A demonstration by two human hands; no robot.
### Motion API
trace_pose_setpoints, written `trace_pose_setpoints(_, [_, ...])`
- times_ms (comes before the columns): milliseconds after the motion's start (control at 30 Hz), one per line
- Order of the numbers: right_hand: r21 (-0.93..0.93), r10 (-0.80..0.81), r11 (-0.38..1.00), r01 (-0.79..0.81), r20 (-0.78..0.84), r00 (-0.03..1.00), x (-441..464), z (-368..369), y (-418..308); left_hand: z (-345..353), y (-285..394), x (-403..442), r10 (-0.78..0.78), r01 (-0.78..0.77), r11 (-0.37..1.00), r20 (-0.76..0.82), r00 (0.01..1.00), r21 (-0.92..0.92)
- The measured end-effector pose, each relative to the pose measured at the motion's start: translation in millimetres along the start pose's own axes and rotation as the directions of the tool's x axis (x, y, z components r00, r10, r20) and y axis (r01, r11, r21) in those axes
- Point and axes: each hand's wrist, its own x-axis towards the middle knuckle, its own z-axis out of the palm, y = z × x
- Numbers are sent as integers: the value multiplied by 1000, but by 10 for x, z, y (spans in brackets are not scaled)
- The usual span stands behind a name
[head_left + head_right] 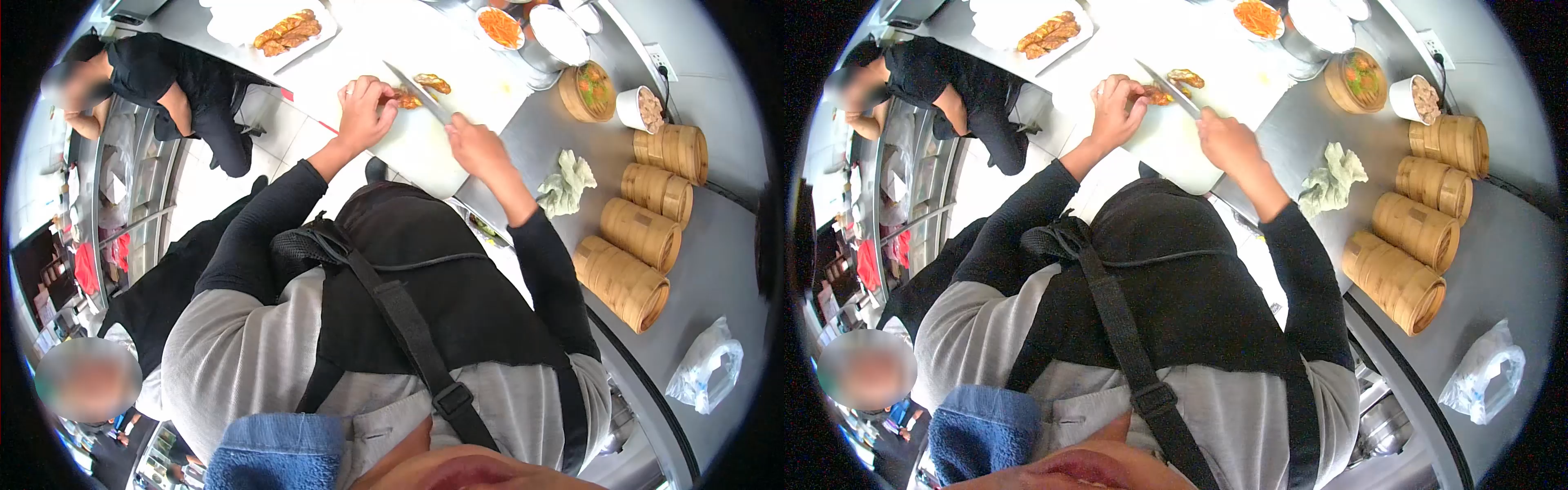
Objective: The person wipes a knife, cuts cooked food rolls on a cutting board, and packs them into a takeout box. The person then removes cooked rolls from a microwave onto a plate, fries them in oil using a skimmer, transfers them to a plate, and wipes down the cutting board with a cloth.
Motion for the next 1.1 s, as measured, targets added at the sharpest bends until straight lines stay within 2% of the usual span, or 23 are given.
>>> trace_pose_setpoints(133, [-164,22,987,-7,93,995,-241,-343,-147,-7,-77,-43,2,-2,1000,44,999,-20])
trace_pose_setpoints(233, [-71,-75,995,75,5,997,100,190,-119,43,-129,-52,1,-1,1000,85,996,7])
trace_pose_setpoints(333, [54,-35,998,39,-69,997,482,506,-345,22,-119,-60,-10,12,1000,86,996,-23])
trace_pose_setpoints(433, [24,-9,1000,9,3,1000,292,441,-261,-19,-103,-67,-16,19,999,85,996,-26])
trace_pose_setpoints(533, [36,-16,999,15,40,999,170,361,-121,-45,-141,-104,-9,9,998,5,1000,-62])
trace_pose_setpoints(667, [-112,24,994,-19,47,999,-91,-175,-266,-139,-254,-126,-41,42,998,8,999,-49])
trace_pose_setpoints(767, [-195,42,981,-18,121,992,-230,-349,-383,-142,-251,-100,-15,18,998,52,999,-58])
trace_pose_setpoints(833, [-111,-52,992,59,65,997,-19,-43,-340,-116,-267,-100,11,-5,998,91,996,-62])
trace_pose_setpoints(933, [24,-123,992,123,-22,992,498,502,-361,-69,-314,-112,-8,11,998,42,999,-63])
trace_pose_setpoints(1033, [93,-53,994,61,-83,995,475,631,-477,-82,-282,-107,-13,14,999,33,999,-38])
trace_pose_setpoints(1100, [83,-34,996,36,-24,999,228,626,-319,-105,-276,-122,-25,27,999,61,998,-25])
